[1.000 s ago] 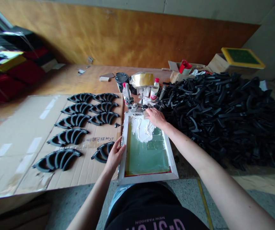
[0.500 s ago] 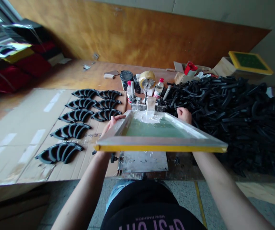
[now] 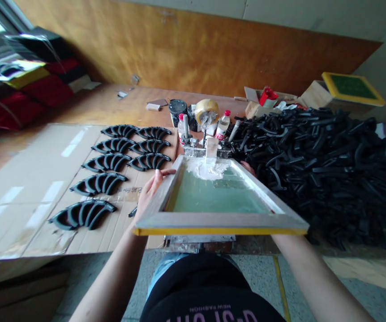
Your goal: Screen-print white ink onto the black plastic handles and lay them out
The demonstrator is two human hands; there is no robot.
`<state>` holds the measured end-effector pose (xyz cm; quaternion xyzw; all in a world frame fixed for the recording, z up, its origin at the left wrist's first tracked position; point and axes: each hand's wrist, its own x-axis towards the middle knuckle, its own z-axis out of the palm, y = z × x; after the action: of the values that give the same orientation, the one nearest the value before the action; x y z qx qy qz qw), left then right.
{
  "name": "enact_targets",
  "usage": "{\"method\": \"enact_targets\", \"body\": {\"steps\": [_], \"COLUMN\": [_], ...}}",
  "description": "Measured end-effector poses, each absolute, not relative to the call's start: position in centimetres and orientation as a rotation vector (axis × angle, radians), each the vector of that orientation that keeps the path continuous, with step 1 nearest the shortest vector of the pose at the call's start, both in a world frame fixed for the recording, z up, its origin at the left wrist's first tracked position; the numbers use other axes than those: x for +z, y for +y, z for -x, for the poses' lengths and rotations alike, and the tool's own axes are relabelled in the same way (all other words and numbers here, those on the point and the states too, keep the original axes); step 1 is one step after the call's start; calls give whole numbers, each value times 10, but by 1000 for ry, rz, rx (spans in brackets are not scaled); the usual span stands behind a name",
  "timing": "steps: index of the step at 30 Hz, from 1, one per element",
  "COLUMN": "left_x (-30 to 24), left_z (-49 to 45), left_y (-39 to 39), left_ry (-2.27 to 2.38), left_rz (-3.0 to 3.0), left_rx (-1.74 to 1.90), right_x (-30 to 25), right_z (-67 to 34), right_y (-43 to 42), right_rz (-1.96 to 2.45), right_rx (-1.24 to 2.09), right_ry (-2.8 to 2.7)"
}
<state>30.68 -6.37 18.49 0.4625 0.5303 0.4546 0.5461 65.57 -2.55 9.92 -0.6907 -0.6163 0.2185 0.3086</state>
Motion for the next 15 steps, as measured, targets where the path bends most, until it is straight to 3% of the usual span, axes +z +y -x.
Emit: {"method": "enact_targets", "body": {"steps": [3, 6, 11, 15], "left_x": [163, 126, 72, 63], "left_z": [-298, -297, -301, -301], "left_y": [-84, -97, -99, -97], "left_ry": [1366, 1384, 1410, 1431], "left_rz": [-1119, -1073, -1083, -1095], "left_rx": [913, 791, 784, 786], "right_x": [119, 135, 136, 121], "right_z": [-673, -645, -577, -561], "right_y": [-16, -5, 13, -2], "right_rz": [1920, 1732, 1706, 1786], "right_rx": [262, -26, 29, 96], "right_ry": [-1541, -1729, -2240, -2390]}}
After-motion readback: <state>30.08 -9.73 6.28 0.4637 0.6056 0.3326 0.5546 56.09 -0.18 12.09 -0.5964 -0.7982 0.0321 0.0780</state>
